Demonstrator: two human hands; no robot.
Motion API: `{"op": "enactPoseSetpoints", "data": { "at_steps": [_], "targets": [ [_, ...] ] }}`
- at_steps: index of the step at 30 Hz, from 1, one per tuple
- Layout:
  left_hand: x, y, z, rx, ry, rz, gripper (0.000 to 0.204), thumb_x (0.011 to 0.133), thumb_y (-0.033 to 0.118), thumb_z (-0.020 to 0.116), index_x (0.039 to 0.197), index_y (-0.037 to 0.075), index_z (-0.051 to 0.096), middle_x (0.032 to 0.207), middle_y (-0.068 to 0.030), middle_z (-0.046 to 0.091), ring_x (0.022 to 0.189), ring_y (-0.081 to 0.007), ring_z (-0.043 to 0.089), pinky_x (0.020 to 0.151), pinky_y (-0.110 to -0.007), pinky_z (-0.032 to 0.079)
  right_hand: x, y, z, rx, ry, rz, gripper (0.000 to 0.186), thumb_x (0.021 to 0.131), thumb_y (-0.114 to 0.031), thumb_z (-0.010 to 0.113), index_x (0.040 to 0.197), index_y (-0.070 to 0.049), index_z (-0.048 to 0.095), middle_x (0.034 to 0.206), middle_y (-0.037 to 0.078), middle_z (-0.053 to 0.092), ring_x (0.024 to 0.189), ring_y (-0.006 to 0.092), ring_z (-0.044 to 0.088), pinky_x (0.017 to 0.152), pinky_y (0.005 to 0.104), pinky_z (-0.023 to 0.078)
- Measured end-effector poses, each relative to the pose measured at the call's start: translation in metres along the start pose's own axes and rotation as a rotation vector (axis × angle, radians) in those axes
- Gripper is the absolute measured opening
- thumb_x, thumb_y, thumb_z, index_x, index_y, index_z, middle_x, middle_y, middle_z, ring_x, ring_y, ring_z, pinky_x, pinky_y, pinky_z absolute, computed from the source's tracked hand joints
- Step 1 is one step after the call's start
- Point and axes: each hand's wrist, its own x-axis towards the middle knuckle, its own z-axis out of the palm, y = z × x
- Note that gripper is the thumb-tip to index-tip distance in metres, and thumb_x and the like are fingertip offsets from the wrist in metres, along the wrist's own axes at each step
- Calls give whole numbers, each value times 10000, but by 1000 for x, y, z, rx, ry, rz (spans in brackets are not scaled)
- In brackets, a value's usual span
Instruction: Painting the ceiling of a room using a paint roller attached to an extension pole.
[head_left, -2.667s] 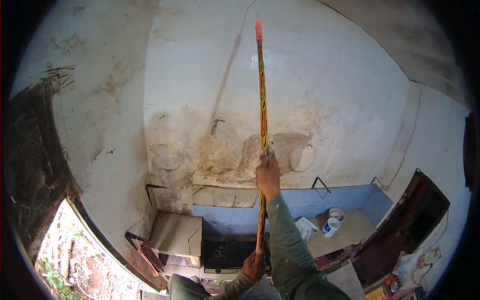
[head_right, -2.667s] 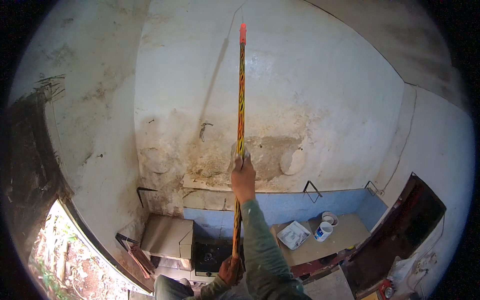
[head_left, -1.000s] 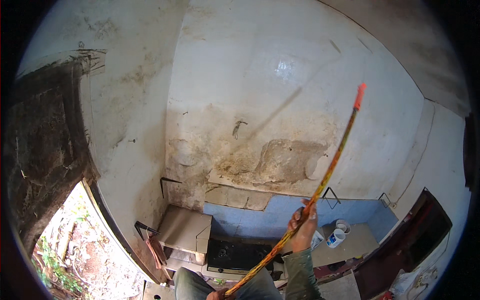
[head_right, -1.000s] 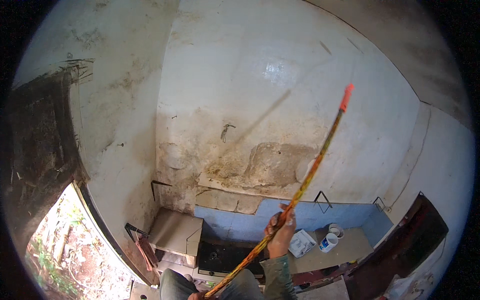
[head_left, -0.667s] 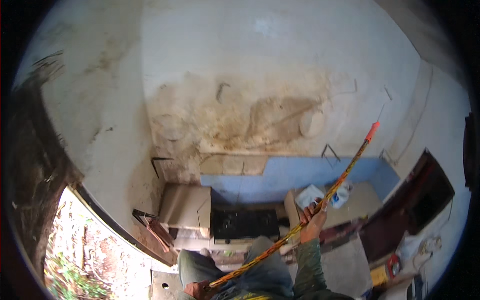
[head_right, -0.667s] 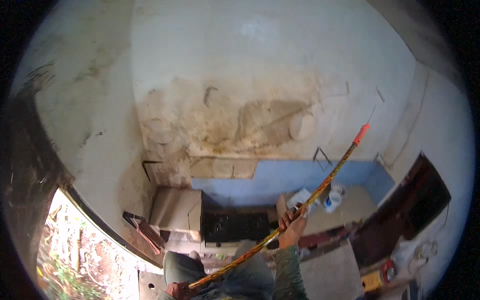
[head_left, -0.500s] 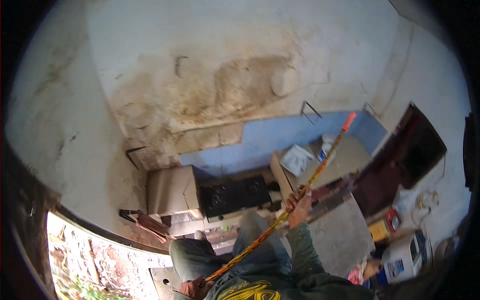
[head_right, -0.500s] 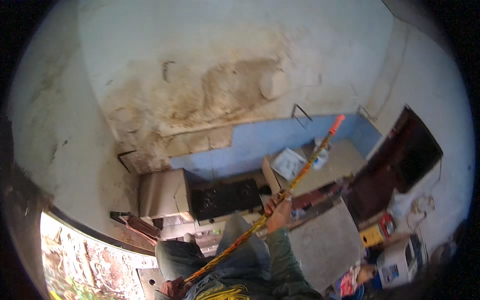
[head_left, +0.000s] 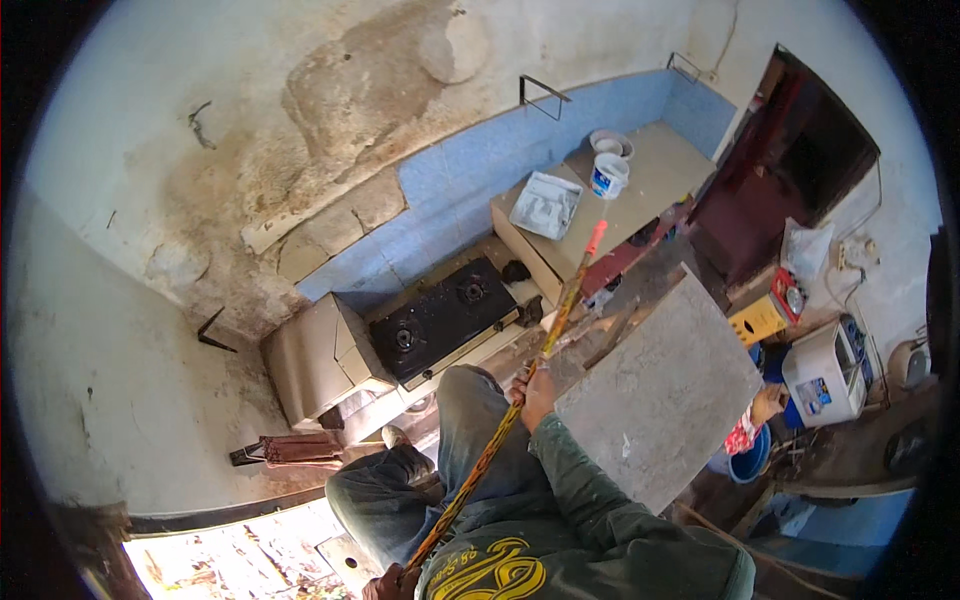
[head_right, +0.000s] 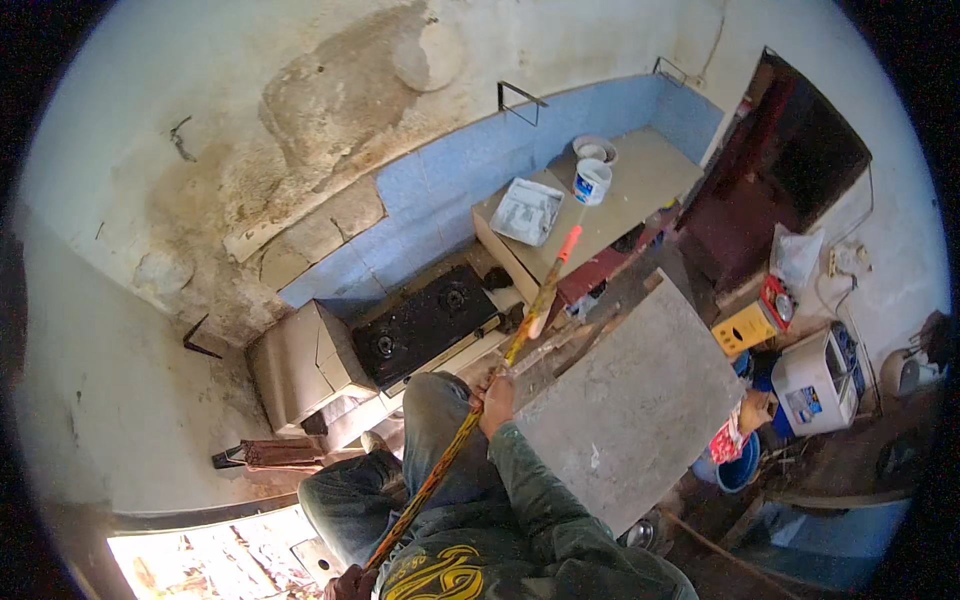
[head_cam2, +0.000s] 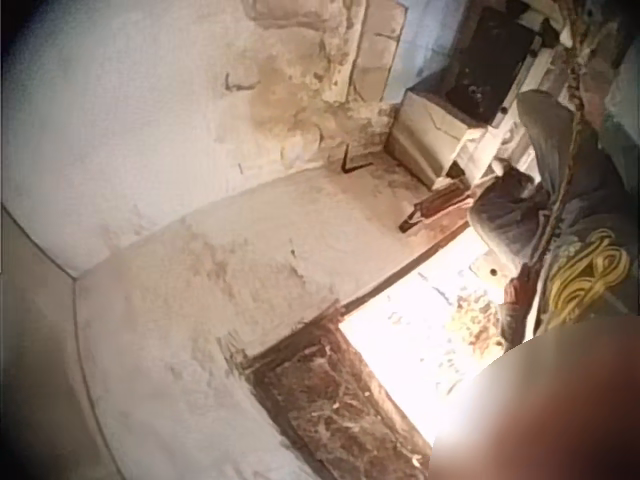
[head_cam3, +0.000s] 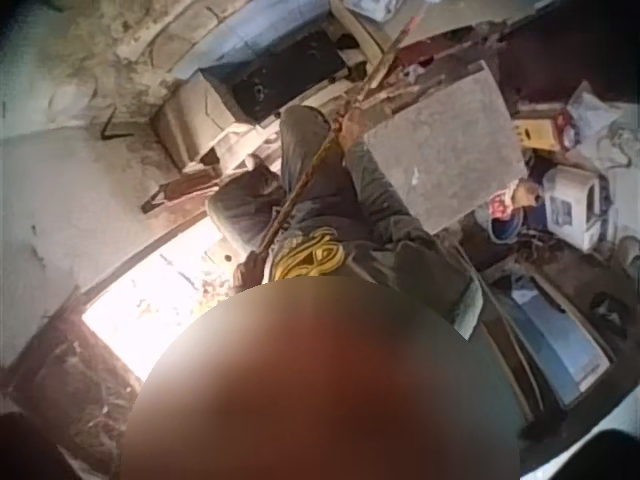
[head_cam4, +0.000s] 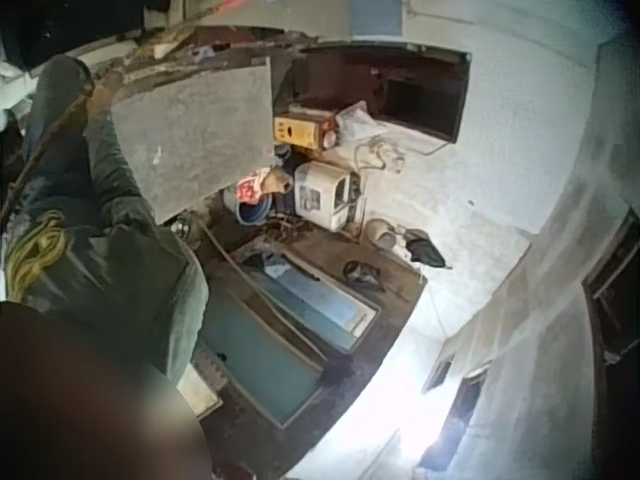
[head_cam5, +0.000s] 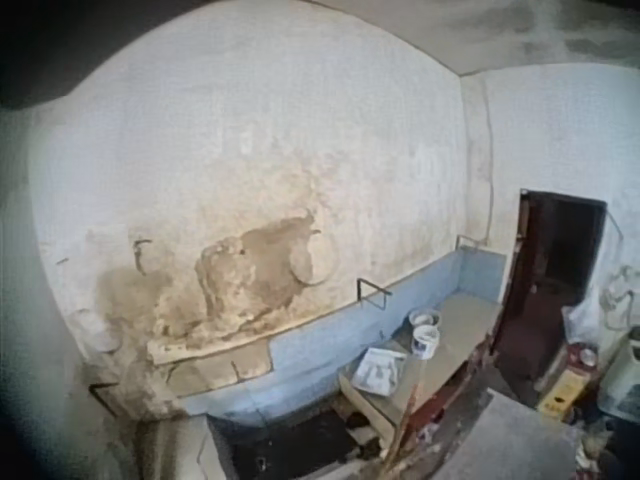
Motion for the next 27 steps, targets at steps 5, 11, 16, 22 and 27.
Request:
{"op": "enactPoseSetpoints", "data": {
  "at_steps": [5, 11, 16, 22, 27],
  "targets": [
    [29, 64, -74, -349, -218, -458, 240, 932, 128, 511, 1159, 122, 588, 962, -133, 690, 736, -426, 618, 684, -516, 487, 14, 5, 16, -31, 7, 96, 325, 1013, -403, 391, 896, -108, 462, 645, -7, 385, 483, 112, 354, 424, 279, 314],
    [65, 92, -100, -191, 67, -25, 306, 899, 80, 536, 1204, 82, 570, 831, -131, 684, 770, -380, 630, 756, -476, 484, 37, 20, 36, -46, -134, 64, 286, 1021, -387, 389, 1003, -110, 461, 673, 1, 416, 516, 129, 397, 476, 293, 362],
    [82, 95, -103, -90, 253, 256, 356, 878, 47, 552, 1233, 55, 557, 743, -129, 680, 793, -349, 637, 804, -448, 483, 29, 24, 56, -107, -82, 96, 292, 1033, -374, 354, 1037, -99, 452, 655, -2, 413, 511, 123, 404, 478, 297, 370],
    [121, 86, -82, -772, -258, -321, 297, 951, 184, 527, 1193, 18, 484, 749, -149, 602, 625, -273, 590, 571, -386, 467, 57, 16, 54, -171, -70, 3, 296, 1032, -368, 346, 1001, -94, 456, 647, -7, 421, 487, 111, 400, 456, 294, 374],
    [147, 94, -84, -487, 149, 307, 375, 948, 166, 510, 1290, 25, 451, 813, -185, 618, 631, -267, 624, 595, -392, 478, 79, 3, 59, -116, -50, 62, 275, 1021, -354, 393, 963, -99, 477, 621, -2, 446, 465, 127, 422, 426, 294, 382]
  ]
}}
